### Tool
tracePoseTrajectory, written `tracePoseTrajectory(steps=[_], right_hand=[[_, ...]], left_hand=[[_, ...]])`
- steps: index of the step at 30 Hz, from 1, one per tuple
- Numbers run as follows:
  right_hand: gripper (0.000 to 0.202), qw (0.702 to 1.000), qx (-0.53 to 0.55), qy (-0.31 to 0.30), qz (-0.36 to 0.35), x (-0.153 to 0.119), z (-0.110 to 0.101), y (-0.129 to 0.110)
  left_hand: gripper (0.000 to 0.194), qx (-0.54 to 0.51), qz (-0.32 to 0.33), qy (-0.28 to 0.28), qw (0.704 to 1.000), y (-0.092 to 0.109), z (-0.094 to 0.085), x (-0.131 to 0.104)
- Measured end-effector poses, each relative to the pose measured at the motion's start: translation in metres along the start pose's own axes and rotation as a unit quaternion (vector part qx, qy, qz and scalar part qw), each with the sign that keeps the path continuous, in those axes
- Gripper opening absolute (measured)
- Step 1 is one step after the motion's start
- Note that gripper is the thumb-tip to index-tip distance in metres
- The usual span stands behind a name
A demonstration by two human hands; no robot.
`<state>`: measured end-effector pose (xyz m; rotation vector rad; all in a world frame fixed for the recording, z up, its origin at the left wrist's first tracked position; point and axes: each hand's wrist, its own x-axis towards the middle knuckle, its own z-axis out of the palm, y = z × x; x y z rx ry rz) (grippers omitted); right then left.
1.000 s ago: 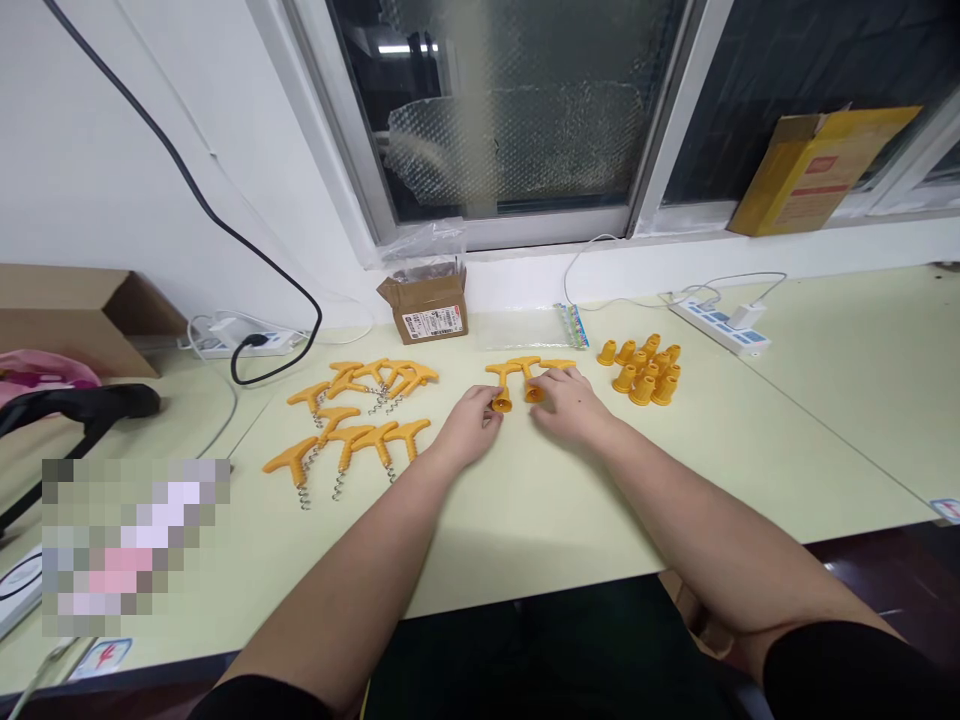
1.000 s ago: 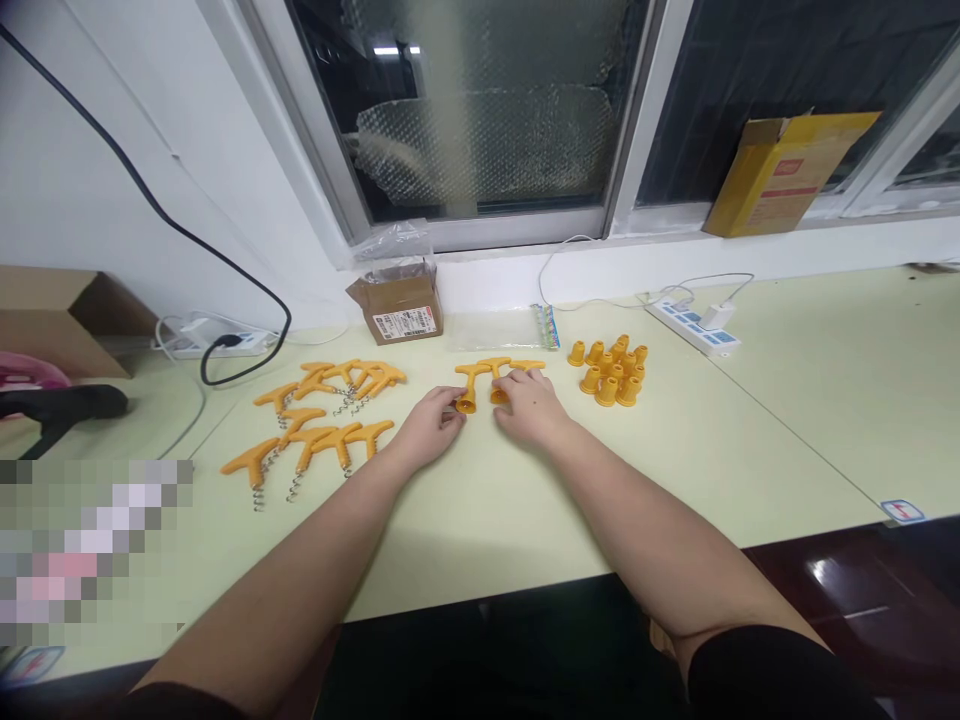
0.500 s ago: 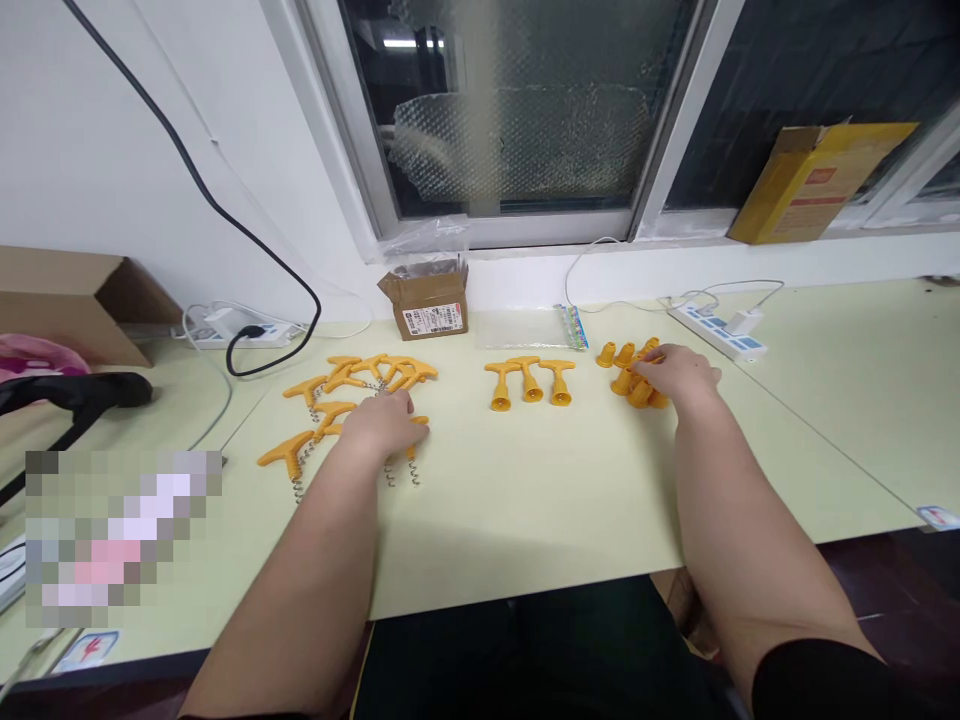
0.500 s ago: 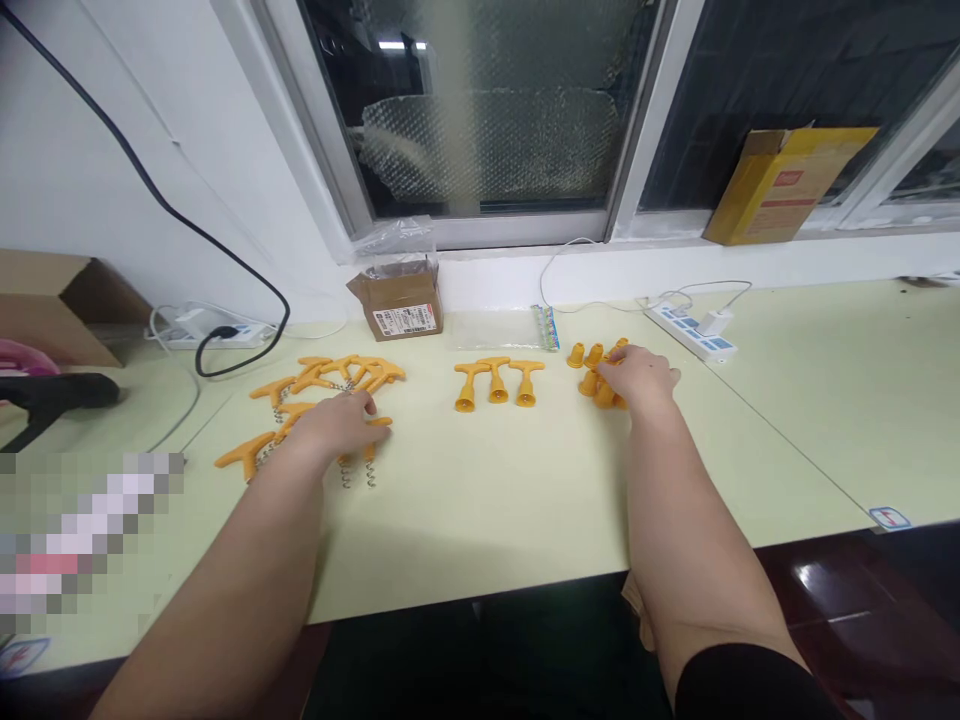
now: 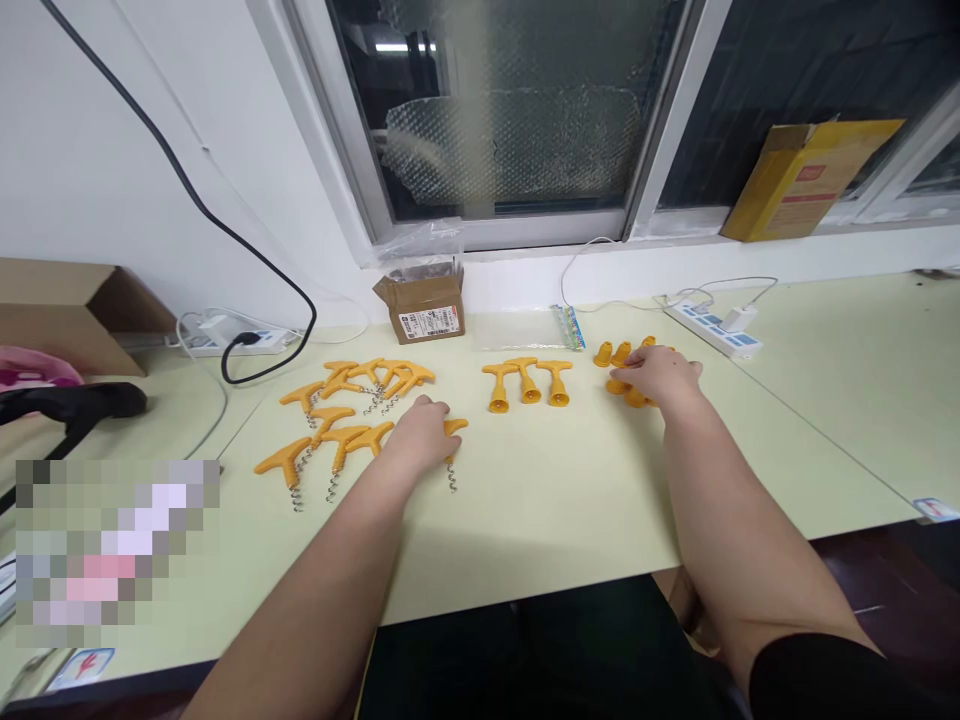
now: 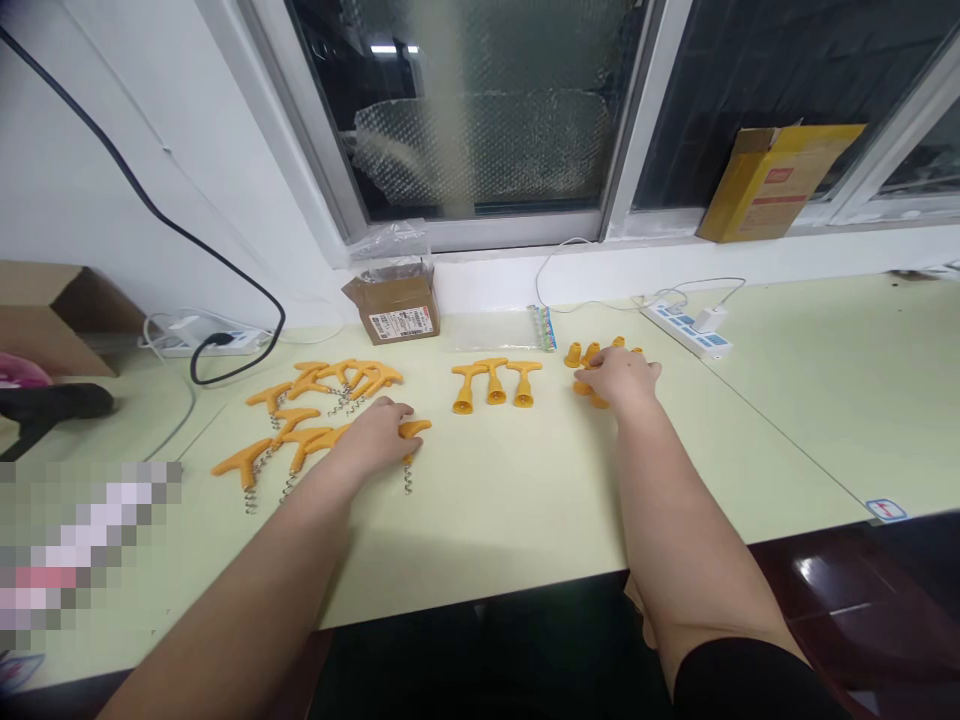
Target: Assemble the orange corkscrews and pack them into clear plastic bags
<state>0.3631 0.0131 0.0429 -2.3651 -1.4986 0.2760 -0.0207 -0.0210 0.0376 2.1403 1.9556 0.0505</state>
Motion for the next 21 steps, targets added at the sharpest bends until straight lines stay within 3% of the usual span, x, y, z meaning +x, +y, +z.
tracePoseTrajectory(steps=[4, 7, 12, 15, 18, 21], right_hand=[[0.02, 1.0, -0.018, -0.004, -0.024, -0.004, 0.008, -0.009], [0.02, 0.996, 0.012, -0.003, -0.093, -0.009, 0.018, -0.016], [0.019, 0.984, 0.094, -0.017, -0.152, -0.016, 0.03, -0.021], [0.02, 0.975, 0.153, 0.02, -0.16, -0.018, 0.03, -0.023], [0.025, 0.943, 0.258, 0.045, -0.203, -0.021, 0.033, -0.03], [0.031, 0.895, 0.353, -0.018, -0.271, -0.031, 0.042, -0.042]], left_hand=[[0.026, -0.02, 0.015, -0.007, 1.0, 0.009, 0.005, -0.004], [0.015, -0.043, 0.039, 0.01, 0.998, 0.009, 0.007, -0.003], [0.017, -0.128, 0.052, 0.065, 0.988, 0.002, 0.011, 0.007], [0.02, -0.248, 0.039, 0.076, 0.965, -0.001, 0.014, 0.016], [0.026, -0.437, 0.021, 0.041, 0.898, 0.004, 0.017, 0.019], [0.031, -0.621, 0.0, 0.001, 0.784, 0.013, 0.018, 0.016]])
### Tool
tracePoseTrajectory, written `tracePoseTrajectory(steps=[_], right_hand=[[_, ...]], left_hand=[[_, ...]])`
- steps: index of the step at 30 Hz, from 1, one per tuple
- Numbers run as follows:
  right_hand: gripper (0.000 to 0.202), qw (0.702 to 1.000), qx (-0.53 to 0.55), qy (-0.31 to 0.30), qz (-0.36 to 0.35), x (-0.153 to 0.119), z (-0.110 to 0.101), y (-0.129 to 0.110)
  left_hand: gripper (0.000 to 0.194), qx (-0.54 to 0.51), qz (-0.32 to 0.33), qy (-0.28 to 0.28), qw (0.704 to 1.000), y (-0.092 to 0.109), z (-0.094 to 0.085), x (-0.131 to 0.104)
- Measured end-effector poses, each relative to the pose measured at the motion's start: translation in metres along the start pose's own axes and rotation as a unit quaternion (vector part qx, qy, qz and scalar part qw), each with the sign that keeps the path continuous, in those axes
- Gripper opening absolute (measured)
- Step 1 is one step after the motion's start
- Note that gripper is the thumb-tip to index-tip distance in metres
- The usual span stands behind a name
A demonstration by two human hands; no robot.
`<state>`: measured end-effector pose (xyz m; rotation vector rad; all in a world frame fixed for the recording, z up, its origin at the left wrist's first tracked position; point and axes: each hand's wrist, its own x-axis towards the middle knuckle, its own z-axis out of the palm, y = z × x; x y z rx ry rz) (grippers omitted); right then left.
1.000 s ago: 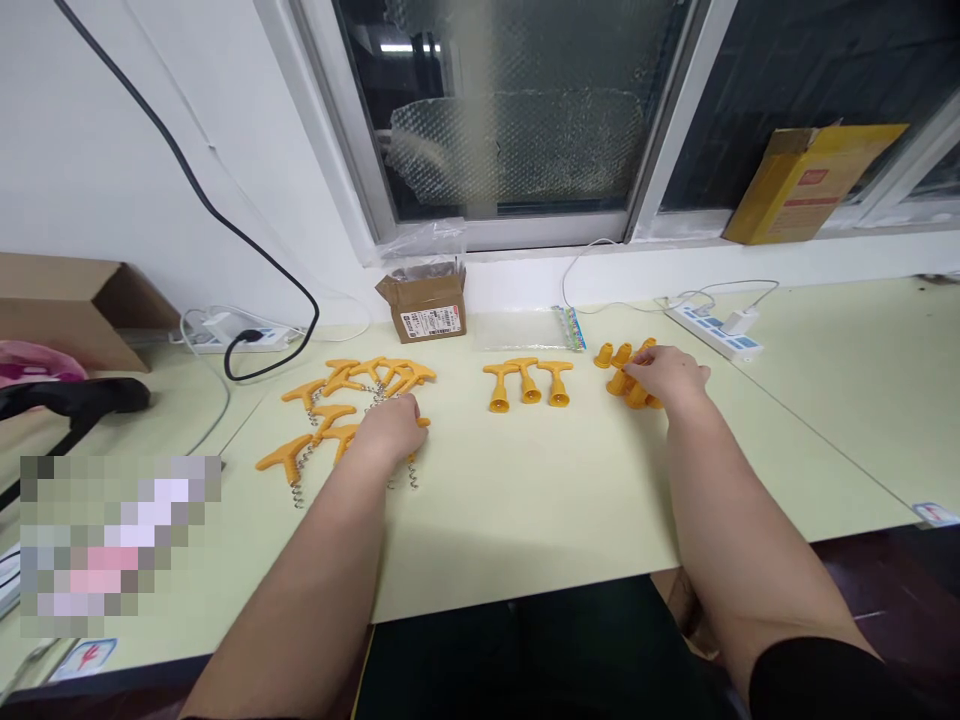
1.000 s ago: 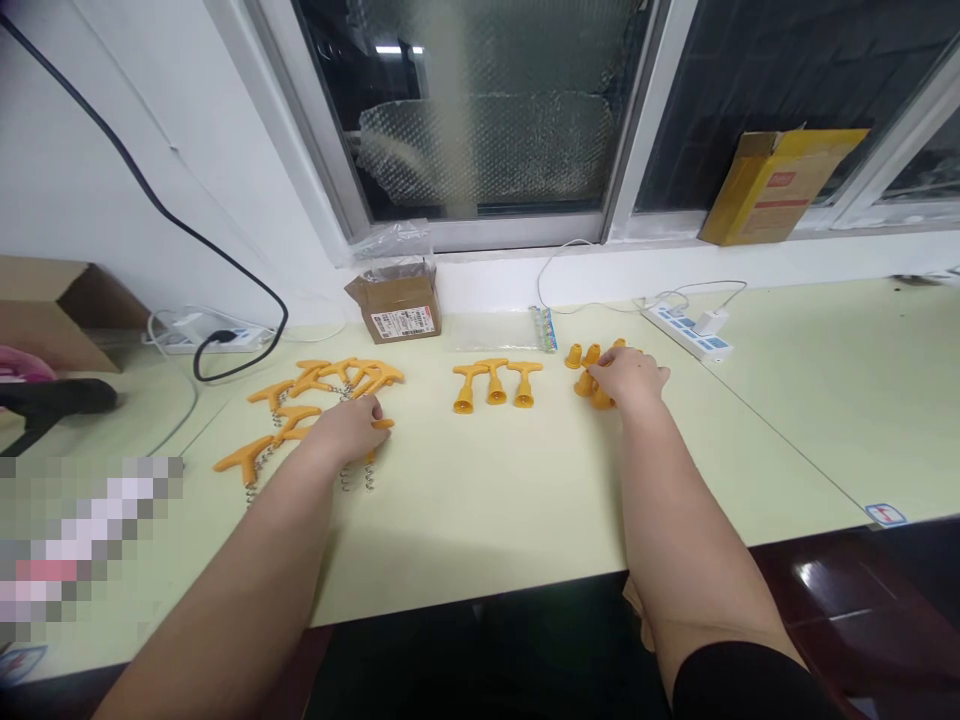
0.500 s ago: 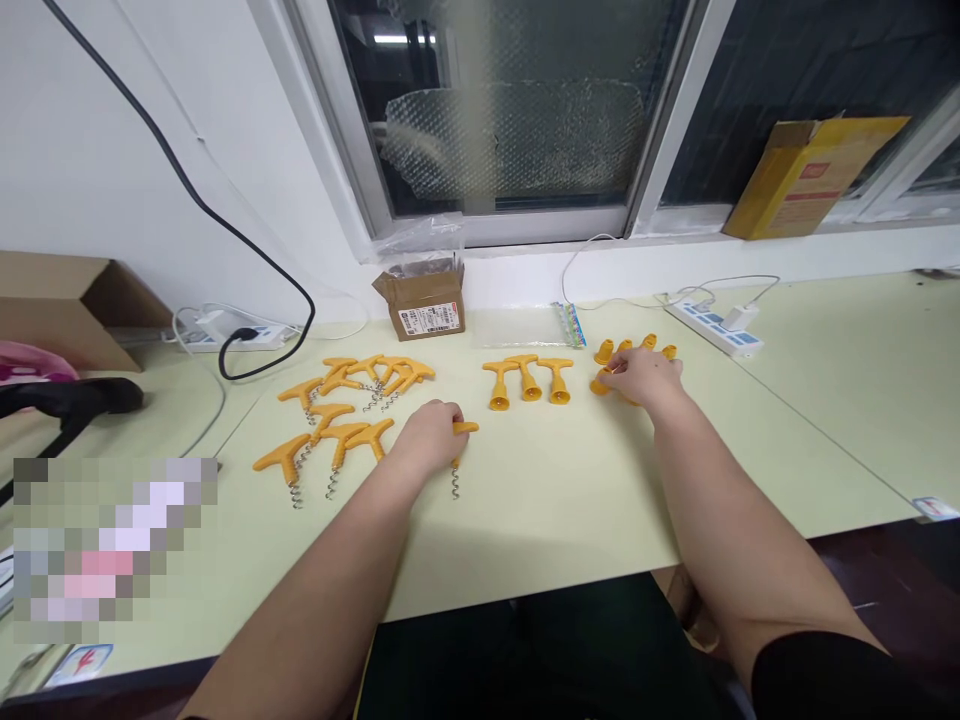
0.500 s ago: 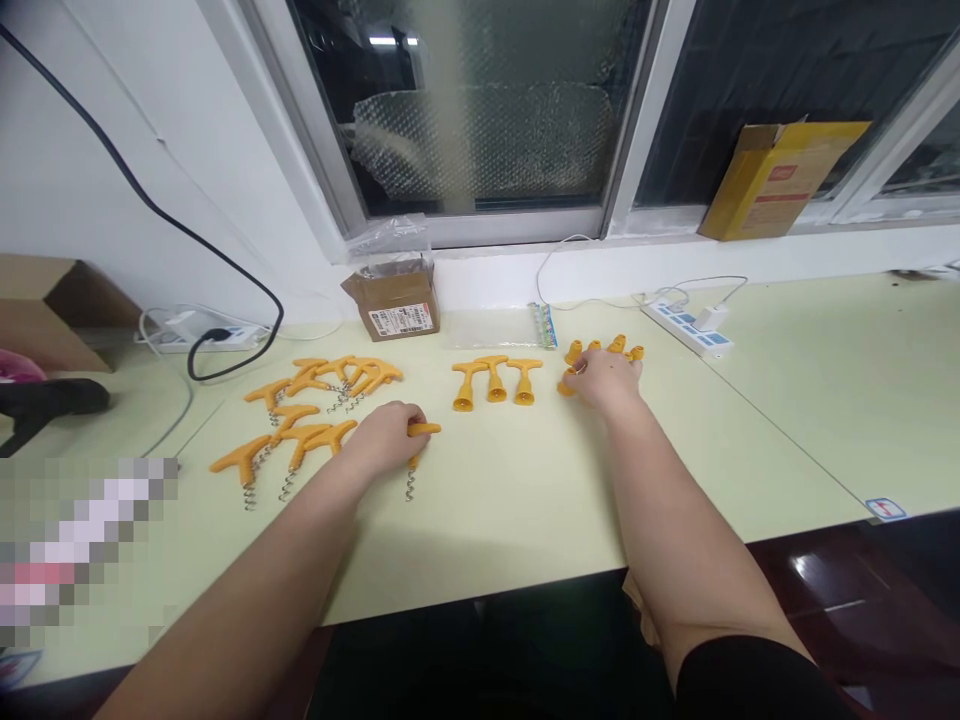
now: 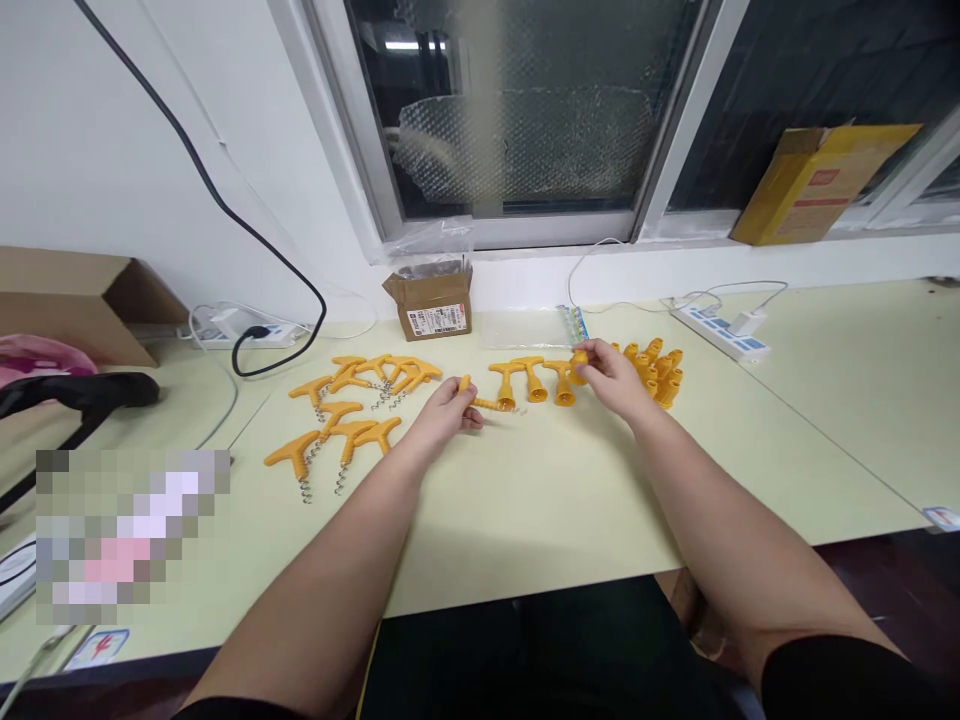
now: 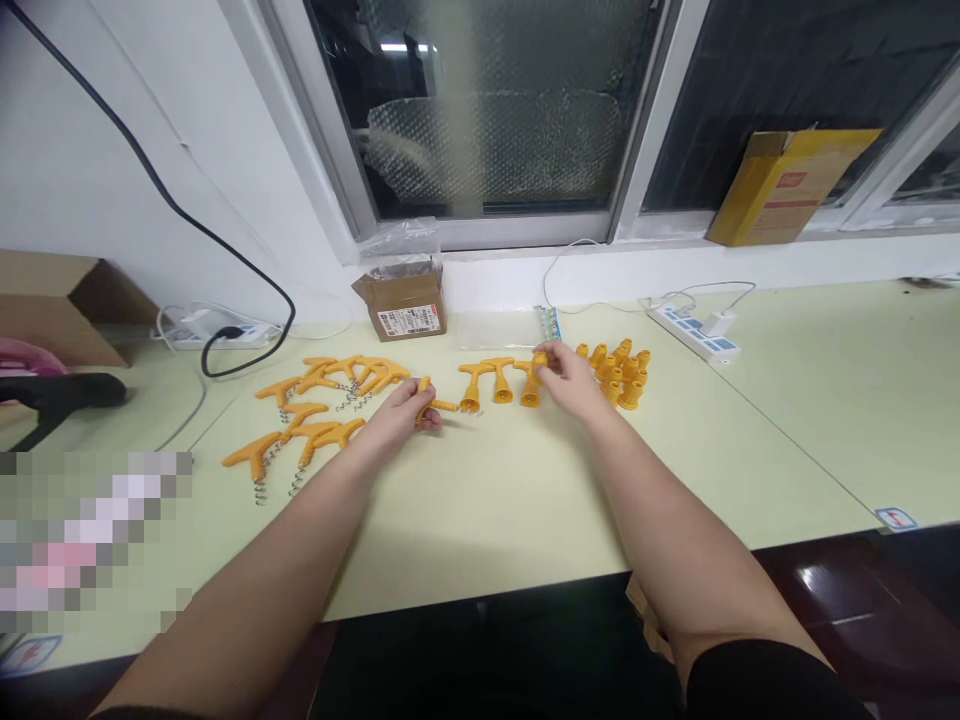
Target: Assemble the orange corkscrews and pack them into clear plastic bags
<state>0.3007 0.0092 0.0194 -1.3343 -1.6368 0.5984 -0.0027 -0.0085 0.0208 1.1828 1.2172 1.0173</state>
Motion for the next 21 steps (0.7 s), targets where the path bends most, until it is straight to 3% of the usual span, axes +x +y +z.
tracePoseTrajectory(steps=[5, 7, 11, 16, 21], right_hand=[[0.049, 0.991, 0.043, -0.107, -0.066, -0.013, 0.027, -0.009], [0.05, 0.989, 0.066, -0.116, -0.066, -0.016, 0.031, -0.011], [0.031, 0.984, 0.111, -0.129, -0.055, -0.016, 0.031, -0.011], [0.032, 0.976, 0.164, -0.137, -0.04, -0.013, 0.03, -0.01], [0.033, 0.974, 0.14, -0.17, -0.053, -0.015, 0.034, -0.009]], left_hand=[[0.031, -0.121, -0.003, -0.001, 0.993, 0.001, 0.01, -0.004], [0.03, -0.138, -0.002, -0.005, 0.99, 0.0, 0.01, -0.004], [0.027, -0.132, -0.002, -0.012, 0.991, -0.002, 0.008, -0.001], [0.029, -0.115, 0.012, -0.026, 0.993, -0.004, 0.008, -0.001], [0.03, -0.112, 0.014, -0.052, 0.992, -0.001, 0.012, -0.006]])
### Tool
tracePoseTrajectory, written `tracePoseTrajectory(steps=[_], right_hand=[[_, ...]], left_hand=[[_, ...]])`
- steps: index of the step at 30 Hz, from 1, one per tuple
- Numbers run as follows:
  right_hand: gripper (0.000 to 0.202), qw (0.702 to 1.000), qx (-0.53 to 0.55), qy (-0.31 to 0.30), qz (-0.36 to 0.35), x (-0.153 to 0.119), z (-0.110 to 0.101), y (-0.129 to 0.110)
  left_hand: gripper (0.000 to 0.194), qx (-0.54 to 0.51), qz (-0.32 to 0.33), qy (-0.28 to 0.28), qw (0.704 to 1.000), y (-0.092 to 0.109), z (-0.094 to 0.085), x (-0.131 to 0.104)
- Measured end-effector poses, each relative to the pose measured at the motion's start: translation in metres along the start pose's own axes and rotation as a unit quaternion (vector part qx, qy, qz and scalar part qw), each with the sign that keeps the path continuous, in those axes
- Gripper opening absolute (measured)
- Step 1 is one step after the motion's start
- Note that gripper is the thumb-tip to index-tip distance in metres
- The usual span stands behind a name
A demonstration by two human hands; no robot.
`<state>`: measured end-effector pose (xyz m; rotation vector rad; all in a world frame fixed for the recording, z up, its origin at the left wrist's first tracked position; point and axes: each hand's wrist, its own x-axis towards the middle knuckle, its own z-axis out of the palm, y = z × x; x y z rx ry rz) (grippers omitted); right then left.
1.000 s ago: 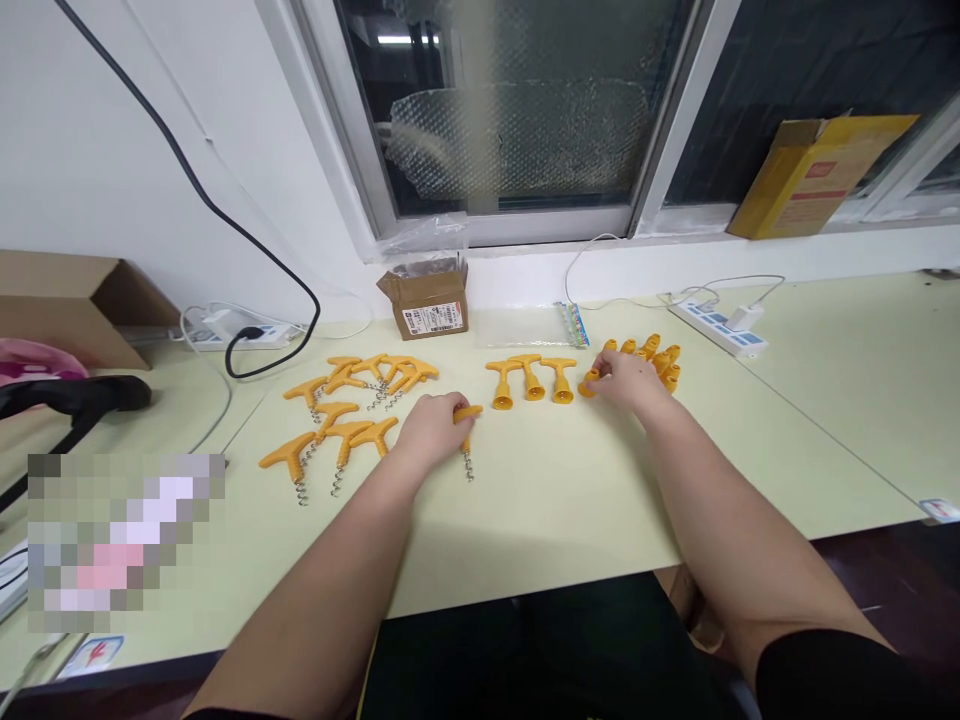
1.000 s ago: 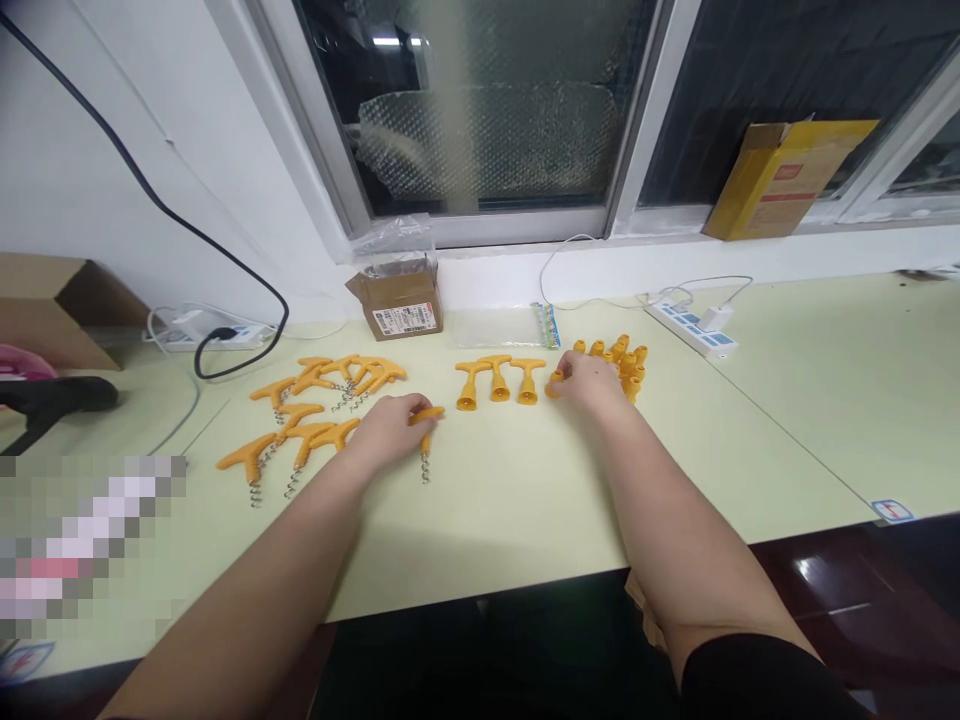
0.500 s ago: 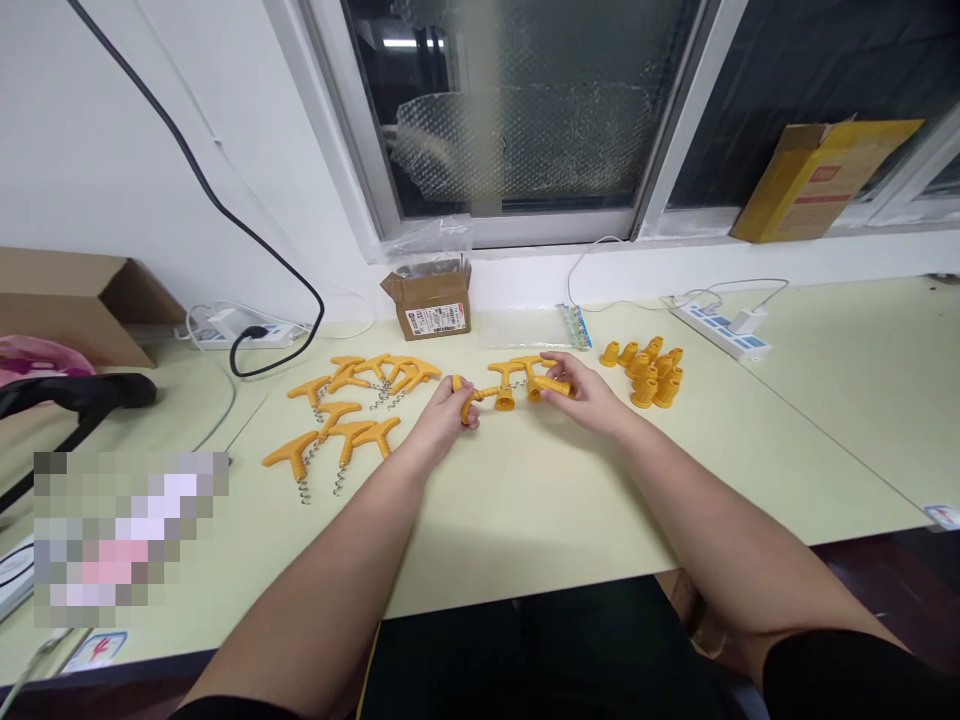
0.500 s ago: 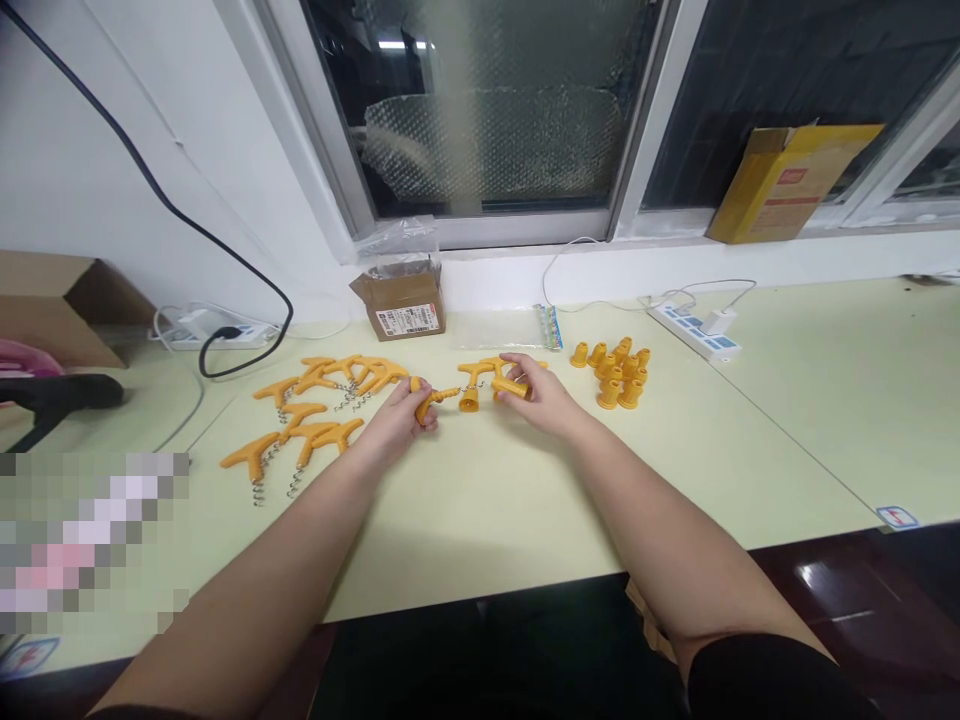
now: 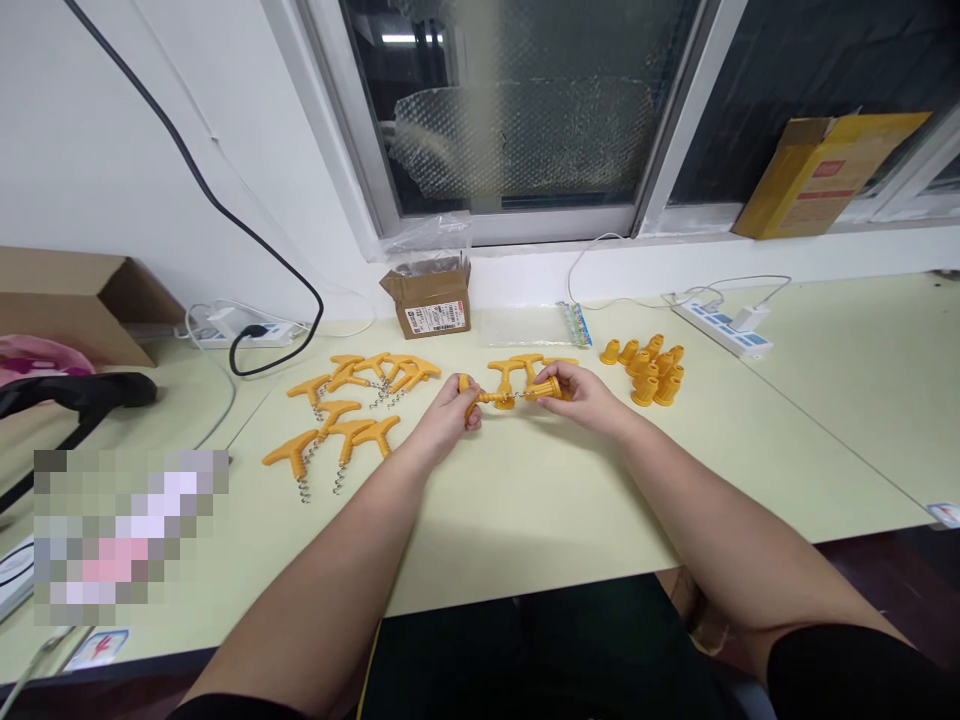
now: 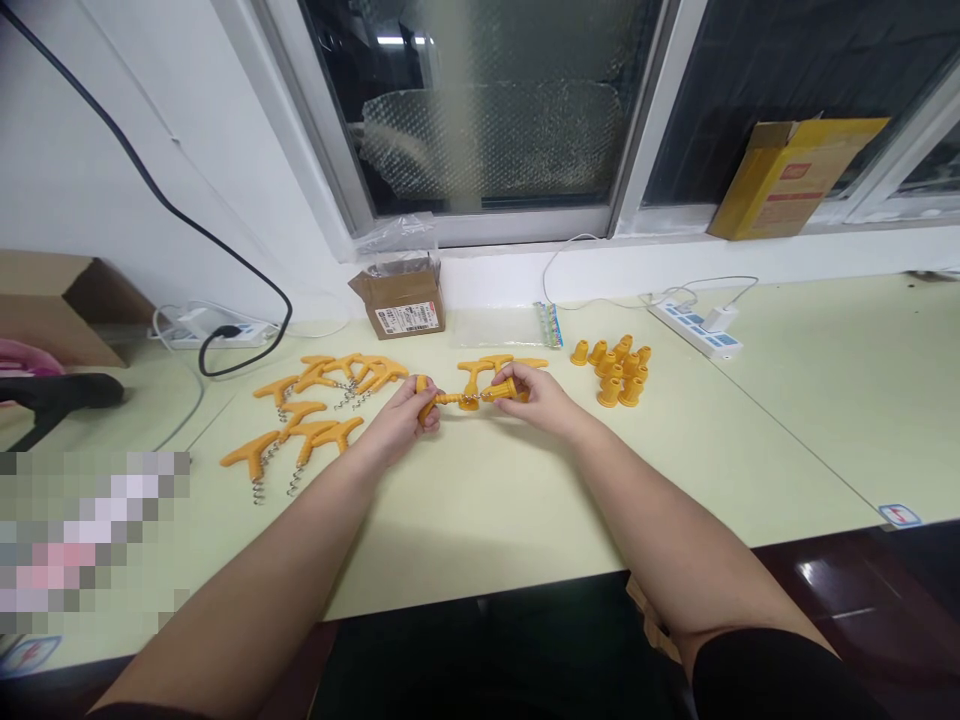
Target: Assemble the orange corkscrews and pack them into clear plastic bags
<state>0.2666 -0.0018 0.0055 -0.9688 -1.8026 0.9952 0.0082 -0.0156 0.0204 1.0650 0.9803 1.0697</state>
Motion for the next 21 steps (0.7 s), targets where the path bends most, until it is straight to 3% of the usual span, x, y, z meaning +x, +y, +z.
tracePoseTrajectory(steps=[9, 15, 21], right_hand=[[0.032, 0.999, 0.03, 0.02, 0.01, -0.001, -0.006, -0.004], [0.035, 1.0, 0.023, 0.006, -0.018, 0.0, 0.008, -0.004], [0.027, 0.996, -0.045, 0.009, -0.08, -0.002, 0.017, -0.014]], left_hand=[[0.027, 0.006, 0.017, 0.034, 0.999, 0.0, -0.006, 0.004], [0.033, 0.01, 0.025, -0.024, 0.999, -0.003, 0.006, -0.003], [0.057, 0.013, -0.007, -0.055, 0.998, 0.0, 0.016, -0.015]])
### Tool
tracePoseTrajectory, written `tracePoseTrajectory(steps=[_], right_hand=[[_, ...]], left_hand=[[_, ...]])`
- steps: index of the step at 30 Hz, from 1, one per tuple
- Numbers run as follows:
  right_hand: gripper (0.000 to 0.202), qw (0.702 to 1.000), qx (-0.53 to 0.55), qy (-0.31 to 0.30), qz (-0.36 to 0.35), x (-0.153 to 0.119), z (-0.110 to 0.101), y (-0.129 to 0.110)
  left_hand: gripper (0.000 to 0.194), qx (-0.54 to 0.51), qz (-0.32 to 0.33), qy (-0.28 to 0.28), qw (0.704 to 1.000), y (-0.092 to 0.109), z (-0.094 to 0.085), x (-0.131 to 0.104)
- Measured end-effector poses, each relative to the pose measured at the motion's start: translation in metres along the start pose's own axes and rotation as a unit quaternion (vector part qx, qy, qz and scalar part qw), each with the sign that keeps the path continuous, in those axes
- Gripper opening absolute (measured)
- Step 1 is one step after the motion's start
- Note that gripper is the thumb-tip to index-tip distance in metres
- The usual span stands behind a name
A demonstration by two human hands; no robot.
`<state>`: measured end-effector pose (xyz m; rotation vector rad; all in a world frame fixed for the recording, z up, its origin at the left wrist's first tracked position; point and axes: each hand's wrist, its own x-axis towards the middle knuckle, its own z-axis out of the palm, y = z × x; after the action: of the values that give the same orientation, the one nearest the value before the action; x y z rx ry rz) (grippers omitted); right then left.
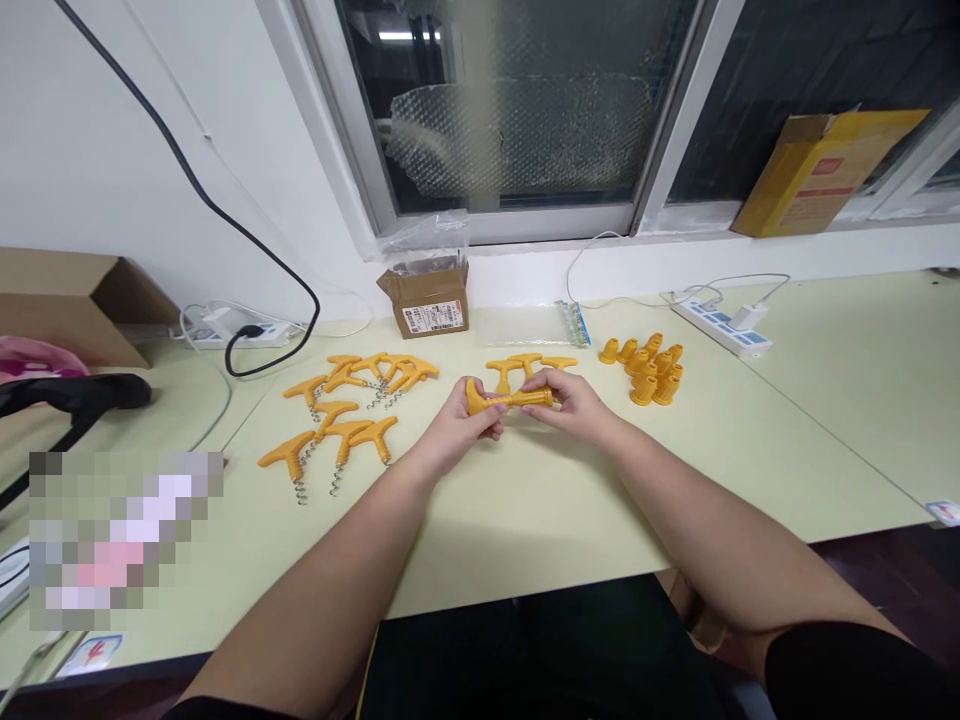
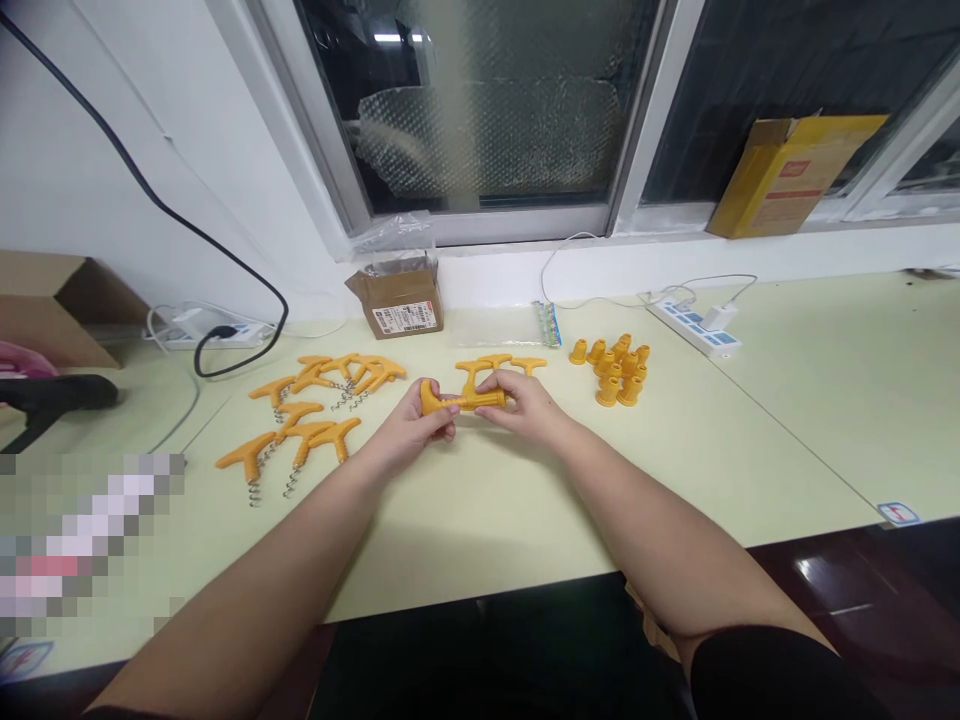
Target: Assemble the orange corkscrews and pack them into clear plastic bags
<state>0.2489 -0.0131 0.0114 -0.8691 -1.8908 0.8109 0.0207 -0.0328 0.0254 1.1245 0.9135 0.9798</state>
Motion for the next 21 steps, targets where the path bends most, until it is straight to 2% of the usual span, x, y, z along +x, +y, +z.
tracePoseTrajectory(steps=[2, 4, 9, 12, 14, 16, 18, 20, 21], right_hand=[[0.029, 1.0, -0.001, -0.001, 0.005, 0.0, 0.0, -0.003], [0.033, 0.999, 0.024, -0.007, 0.031, -0.001, 0.0, -0.004], [0.036, 0.98, 0.156, -0.026, 0.119, 0.0, 0.008, -0.005], [0.041, 0.951, 0.233, -0.071, 0.189, 0.002, 0.012, -0.009], [0.046, 0.921, 0.276, -0.11, 0.252, 0.003, 0.013, -0.014], [0.047, 0.888, 0.3, -0.142, 0.319, 0.003, 0.012, -0.018], [0.047, 0.869, 0.297, -0.162, 0.361, 0.002, 0.009, -0.021], [0.048, 0.873, 0.286, -0.173, 0.356, 0.001, 0.006, -0.022], [0.047, 0.885, 0.283, -0.165, 0.331, 0.001, 0.004, -0.021]], left_hand=[[0.06, -0.012, -0.022, -0.004, 1.0, 0.001, 0.002, -0.002], [0.061, -0.007, -0.008, 0.0, 1.0, 0.002, 0.003, -0.003], [0.059, 0.061, 0.116, 0.009, 0.991, 0.001, 0.005, -0.003], [0.055, 0.096, 0.146, 0.012, 0.985, 0.0, 0.004, -0.005], [0.053, 0.132, 0.165, 0.01, 0.977, 0.001, 0.002, -0.008], [0.051, 0.17, 0.193, 0.006, 0.966, 0.001, 0.002, -0.01], [0.051, 0.182, 0.209, -0.006, 0.961, -0.001, 0.001, -0.01], [0.052, 0.159, 0.198, -0.025, 0.967, -0.004, 0.0, -0.007], [0.053, 0.139, 0.185, -0.031, 0.972, -0.005, -0.002, -0.005]])
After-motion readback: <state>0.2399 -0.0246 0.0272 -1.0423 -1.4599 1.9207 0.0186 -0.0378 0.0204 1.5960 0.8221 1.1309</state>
